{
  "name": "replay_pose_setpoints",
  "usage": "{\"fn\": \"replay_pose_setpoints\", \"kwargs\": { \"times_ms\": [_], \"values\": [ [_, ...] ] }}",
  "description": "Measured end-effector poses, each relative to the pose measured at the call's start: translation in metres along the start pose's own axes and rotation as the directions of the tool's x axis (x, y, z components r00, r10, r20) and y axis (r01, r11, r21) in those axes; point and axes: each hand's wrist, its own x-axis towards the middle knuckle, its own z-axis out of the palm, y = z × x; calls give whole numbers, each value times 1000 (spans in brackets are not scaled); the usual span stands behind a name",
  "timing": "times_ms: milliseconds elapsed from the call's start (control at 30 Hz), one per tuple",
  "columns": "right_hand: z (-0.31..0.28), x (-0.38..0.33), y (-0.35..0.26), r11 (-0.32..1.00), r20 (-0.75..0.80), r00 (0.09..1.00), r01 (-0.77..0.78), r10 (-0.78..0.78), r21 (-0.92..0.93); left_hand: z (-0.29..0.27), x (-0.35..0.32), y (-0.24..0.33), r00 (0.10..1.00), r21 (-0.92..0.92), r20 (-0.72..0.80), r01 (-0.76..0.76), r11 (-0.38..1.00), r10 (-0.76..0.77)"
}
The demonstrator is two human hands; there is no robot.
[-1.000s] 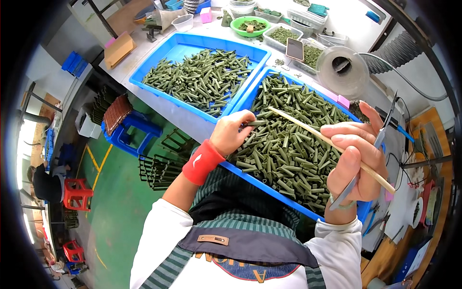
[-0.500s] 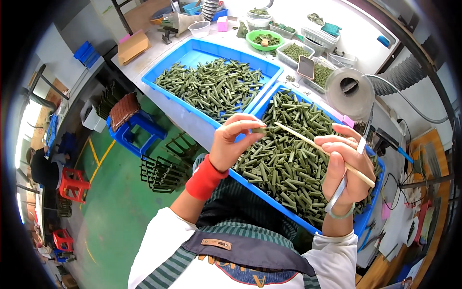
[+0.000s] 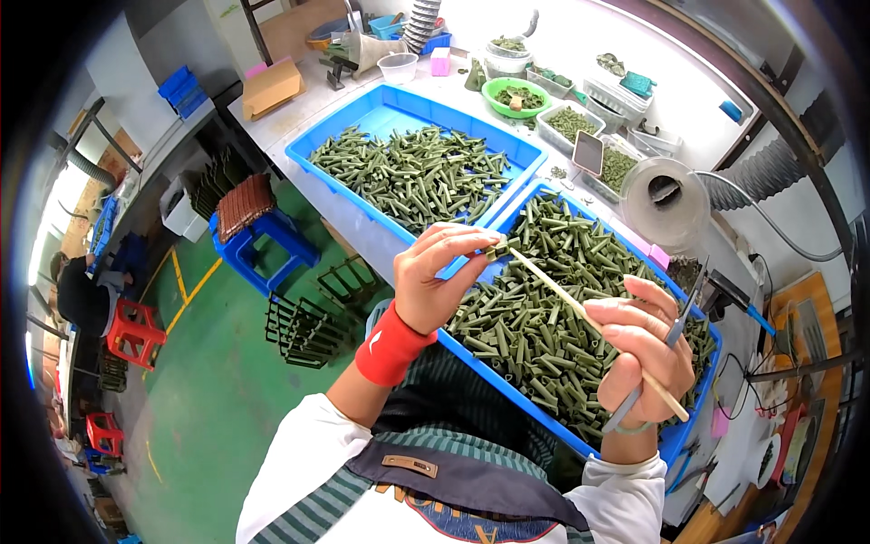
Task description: The person uses a specialized tool to fit a small component onto a slender green rod, repeating the process for items taken from a large blue tray.
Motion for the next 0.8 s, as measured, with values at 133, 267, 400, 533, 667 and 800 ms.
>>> {"fn": "replay_pose_setpoints", "kwargs": {
  "times_ms": [133, 267, 400, 533, 667, 800],
  "values": [
    [-1, 0, -1, 1000, 20, 1000, 18, -18, 22, 5, -5, -3, 998, -57, -11, 58, 997, -59],
    [-2, -2, -2, 999, 44, 998, 36, -37, 9, 6, -4, -2, 997, -48, -28, 70, 996, -71],
    [-3, -1, -5, 1000, 65, 998, 22, -24, 22, 1, -1, 0, 1000, 9, 9, 22, 1000, -22],
    [-3, -1, -5, 999, 99, 995, 19, -21, 27, -1, 5, 3, 999, 83, 22, -49, 995, 47],
    [-1, -2, -6, 1000, 117, 993, -11, 8, 27, -1, 7, 5, 998, 121, 37, -58, 991, 54],
    [2, -4, -4, 999, 137, 990, 17, -22, 37, -3, 11, 8, 995, 181, 57, -92, 979, 83]
  ]
}}
